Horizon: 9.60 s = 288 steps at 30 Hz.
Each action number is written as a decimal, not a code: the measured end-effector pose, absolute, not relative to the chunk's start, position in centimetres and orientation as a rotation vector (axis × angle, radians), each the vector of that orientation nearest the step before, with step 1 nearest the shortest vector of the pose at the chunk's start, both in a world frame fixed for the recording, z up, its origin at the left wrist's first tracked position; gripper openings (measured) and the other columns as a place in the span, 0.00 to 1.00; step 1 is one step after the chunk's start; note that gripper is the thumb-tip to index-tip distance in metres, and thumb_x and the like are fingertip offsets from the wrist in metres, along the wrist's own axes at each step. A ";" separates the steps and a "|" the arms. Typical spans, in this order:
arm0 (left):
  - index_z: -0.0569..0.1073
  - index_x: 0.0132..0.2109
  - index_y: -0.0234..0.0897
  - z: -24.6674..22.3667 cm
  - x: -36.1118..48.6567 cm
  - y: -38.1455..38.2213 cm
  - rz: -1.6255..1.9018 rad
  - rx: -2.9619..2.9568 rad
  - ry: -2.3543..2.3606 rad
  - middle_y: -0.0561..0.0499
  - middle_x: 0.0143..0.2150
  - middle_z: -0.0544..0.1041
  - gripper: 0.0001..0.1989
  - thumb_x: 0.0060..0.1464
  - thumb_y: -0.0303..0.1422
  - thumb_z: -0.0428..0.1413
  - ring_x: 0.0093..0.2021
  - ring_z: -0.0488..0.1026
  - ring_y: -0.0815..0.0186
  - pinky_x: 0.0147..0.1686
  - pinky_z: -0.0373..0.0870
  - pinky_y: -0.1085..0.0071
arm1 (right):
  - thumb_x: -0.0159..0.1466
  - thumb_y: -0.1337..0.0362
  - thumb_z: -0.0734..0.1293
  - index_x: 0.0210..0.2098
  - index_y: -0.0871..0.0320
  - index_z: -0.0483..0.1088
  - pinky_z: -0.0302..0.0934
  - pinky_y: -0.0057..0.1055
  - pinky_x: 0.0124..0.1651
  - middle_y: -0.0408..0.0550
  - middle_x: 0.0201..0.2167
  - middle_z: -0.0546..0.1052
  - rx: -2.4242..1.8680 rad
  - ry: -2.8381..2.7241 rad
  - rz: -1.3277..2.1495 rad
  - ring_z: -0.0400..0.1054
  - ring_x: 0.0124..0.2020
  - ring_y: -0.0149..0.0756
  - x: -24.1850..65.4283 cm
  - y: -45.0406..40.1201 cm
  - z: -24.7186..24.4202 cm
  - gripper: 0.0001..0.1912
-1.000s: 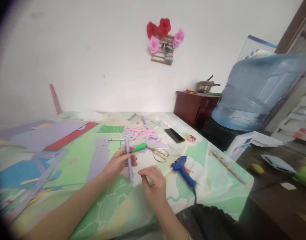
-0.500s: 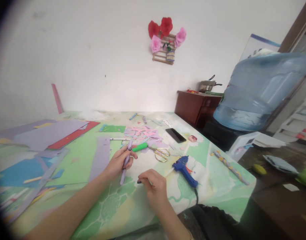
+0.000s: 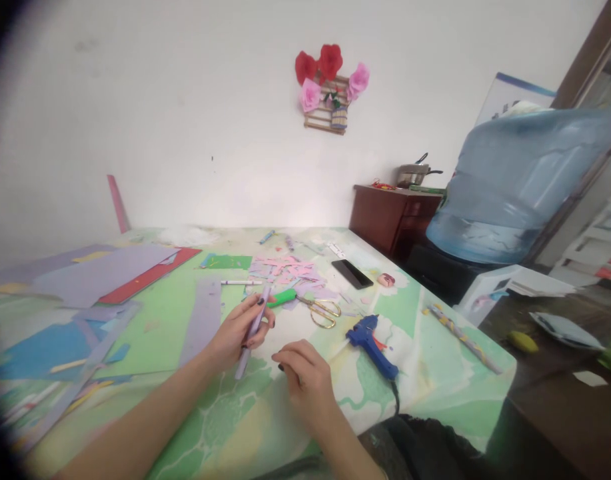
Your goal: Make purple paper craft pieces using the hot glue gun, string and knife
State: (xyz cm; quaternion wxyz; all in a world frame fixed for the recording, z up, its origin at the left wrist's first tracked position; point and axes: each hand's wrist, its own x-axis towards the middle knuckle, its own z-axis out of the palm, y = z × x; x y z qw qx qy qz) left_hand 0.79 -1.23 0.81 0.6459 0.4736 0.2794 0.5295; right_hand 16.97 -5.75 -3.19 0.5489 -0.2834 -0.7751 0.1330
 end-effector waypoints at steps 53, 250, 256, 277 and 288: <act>0.72 0.31 0.33 1.4 -0.1 -0.7 1.386 1.166 1.034 0.52 0.29 0.74 0.11 0.39 0.33 0.63 0.31 0.74 0.65 0.33 0.77 0.65 | 0.55 0.57 0.66 0.35 0.60 0.67 0.53 0.25 0.15 0.39 0.15 0.67 -0.981 -1.276 1.000 0.57 0.12 0.26 20.7 -7.1 -3.2 0.13; 0.70 0.28 0.33 1.2 -0.5 -0.8 1.329 1.280 0.938 0.52 0.25 0.73 0.12 0.42 0.37 0.62 0.29 0.73 0.64 0.30 0.78 0.62 | 0.59 0.61 0.59 0.23 0.57 0.55 0.46 0.24 0.23 0.37 0.18 0.58 -1.333 -1.781 0.810 0.51 0.20 0.26 17.3 -9.3 0.5 0.11; 0.70 0.30 0.33 1.5 -0.3 -0.9 1.317 1.319 0.979 0.51 0.26 0.73 0.13 0.43 0.39 0.61 0.29 0.74 0.63 0.26 0.76 0.68 | 0.61 0.62 0.59 0.24 0.57 0.55 0.46 0.24 0.23 0.37 0.19 0.57 -1.298 -1.776 0.836 0.50 0.21 0.26 18.2 -9.6 -0.1 0.11; 0.69 0.33 0.34 1.4 -0.4 -0.6 1.308 1.360 0.980 0.51 0.28 0.71 0.15 0.45 0.41 0.60 0.30 0.72 0.66 0.22 0.69 0.75 | 0.61 0.63 0.59 0.23 0.56 0.54 0.47 0.24 0.23 0.37 0.19 0.56 -1.294 -1.806 0.686 0.51 0.20 0.27 19.5 -9.9 -0.4 0.12; 0.70 0.33 0.35 1.4 -0.6 -0.6 1.376 1.256 0.948 0.51 0.29 0.71 0.13 0.44 0.40 0.60 0.30 0.71 0.67 0.20 0.67 0.77 | 0.61 0.54 0.58 0.34 0.57 0.65 0.51 0.30 0.26 0.49 0.27 0.72 -2.088 -1.621 -0.066 0.66 0.26 0.40 26.3 -6.4 -0.8 0.13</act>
